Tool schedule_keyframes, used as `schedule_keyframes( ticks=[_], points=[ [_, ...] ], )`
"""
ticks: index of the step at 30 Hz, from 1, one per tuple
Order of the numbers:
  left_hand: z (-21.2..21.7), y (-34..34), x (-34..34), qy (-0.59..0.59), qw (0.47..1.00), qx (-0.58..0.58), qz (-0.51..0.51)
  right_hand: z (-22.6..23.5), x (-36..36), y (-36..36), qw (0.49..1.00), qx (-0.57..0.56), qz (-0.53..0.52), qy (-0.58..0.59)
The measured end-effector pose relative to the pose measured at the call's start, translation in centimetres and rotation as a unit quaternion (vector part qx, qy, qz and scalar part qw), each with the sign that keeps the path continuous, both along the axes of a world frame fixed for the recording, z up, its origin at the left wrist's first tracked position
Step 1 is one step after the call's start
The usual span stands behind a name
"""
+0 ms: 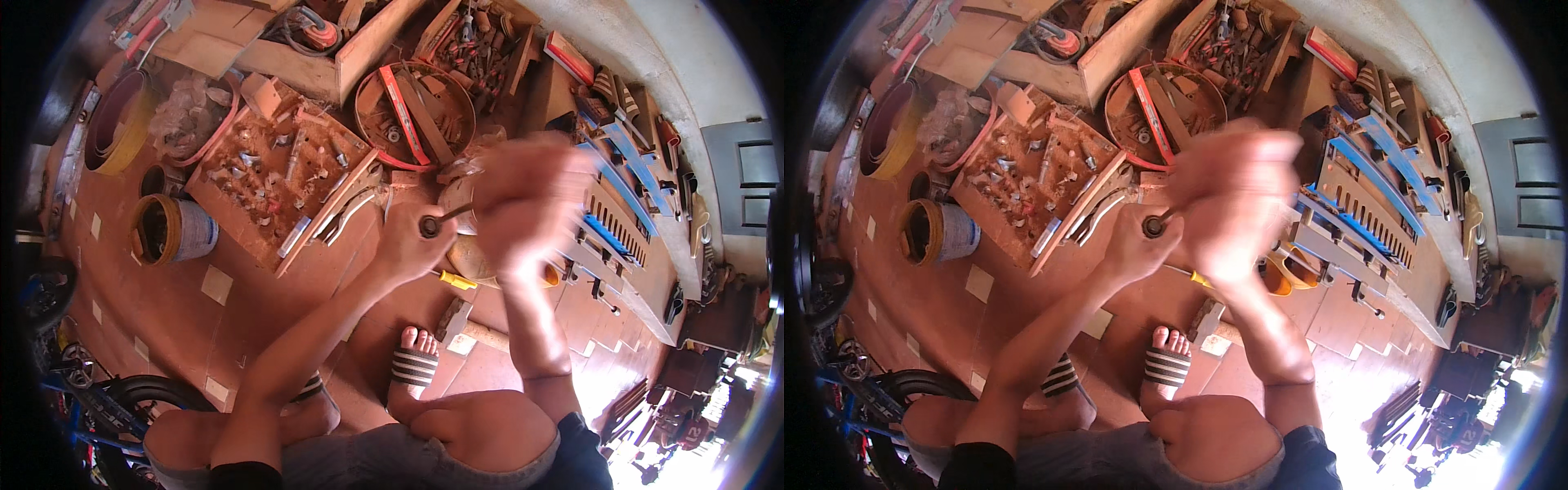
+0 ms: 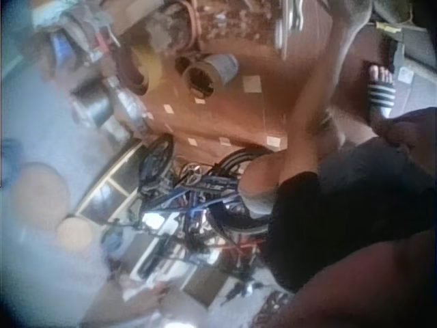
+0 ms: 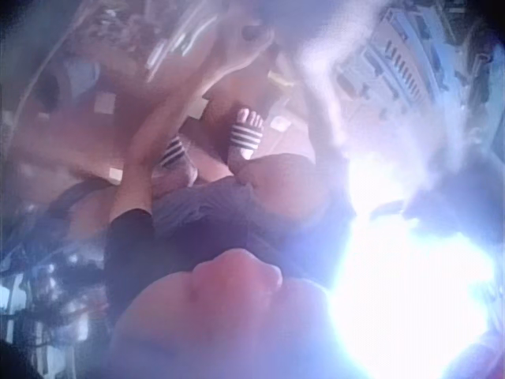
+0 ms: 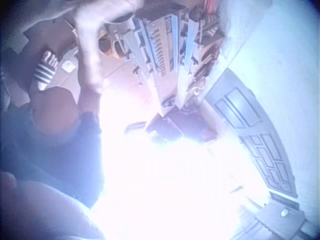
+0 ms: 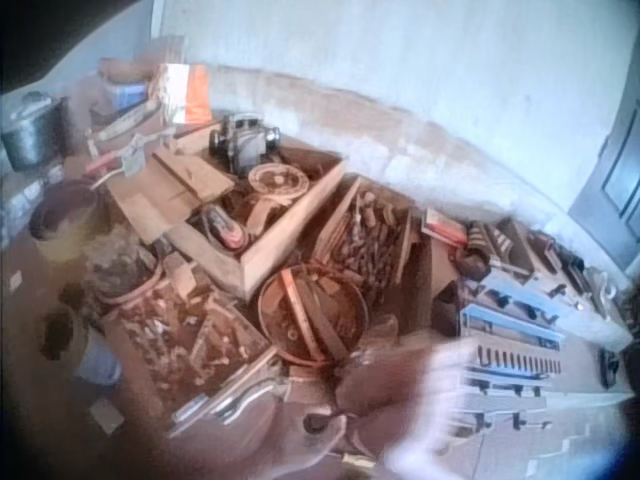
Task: The person assembles a handheld woodworking router by attaching the base plate, inserting a router bit, and tightening components with a wrench and screwdriver. They walk to a cluttered workbench to select a bit and return to complete the assembly.
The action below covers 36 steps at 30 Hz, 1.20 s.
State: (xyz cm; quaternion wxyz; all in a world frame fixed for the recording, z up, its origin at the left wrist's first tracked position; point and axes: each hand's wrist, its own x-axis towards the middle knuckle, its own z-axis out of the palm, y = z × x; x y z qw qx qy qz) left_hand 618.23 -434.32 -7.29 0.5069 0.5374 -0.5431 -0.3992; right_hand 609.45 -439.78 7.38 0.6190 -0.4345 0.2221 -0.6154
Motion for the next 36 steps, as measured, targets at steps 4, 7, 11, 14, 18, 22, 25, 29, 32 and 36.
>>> schedule_keyframes(
  ticks=[4,7,11,14,18,22,25,29,32,36],
  points=[
    [0.4,-0.4,0.5,0.004,0.999,0.032,-0.019,1.0,-0.4,-0.4,0.998,0.013,-0.016,-0.058],
    [0.9,0.0,0.9,0.025,0.999,0.026,-0.025,1.4,-0.2,0.3,0.998,0.051,-0.048,0.009],
    [0.1,-0.1,0.3,0.014,0.999,0.001,-0.029,-0.3,-0.3,0.4,0.995,-0.003,-0.049,0.089],
    [0.9,-0.8,0.9,-0.012,0.999,0.027,-0.018,2.5,-2.0,-0.6,0.991,0.022,0.030,-0.126],
    [0.4,0.0,-0.7,-0.027,0.998,0.012,-0.047,-1.7,-0.4,0.3,0.994,0.043,-0.073,0.069],
    [1.6,0.2,0.0,-0.017,0.994,0.084,-0.064,0.7,-1.4,0.6,0.998,0.048,-0.031,0.030],
    [0.7,0.3,-0.6,-0.002,0.996,0.066,-0.055,-2.4,-0.7,0.4,0.993,0.046,-0.026,0.109],
    [1.2,-0.6,0.2,-0.030,0.999,0.027,-0.031,0.3,-2.0,-0.4,0.998,0.041,0.014,-0.047],
    [0.6,0.1,-0.3,-0.034,0.997,0.059,-0.047,-2.8,0.1,0.2,0.993,0.004,-0.039,0.113],
    [0.2,0.5,0.8,-0.020,0.997,0.068,-0.038,-1.4,-0.7,0.0,0.993,0.012,-0.076,0.084]
  ],
)
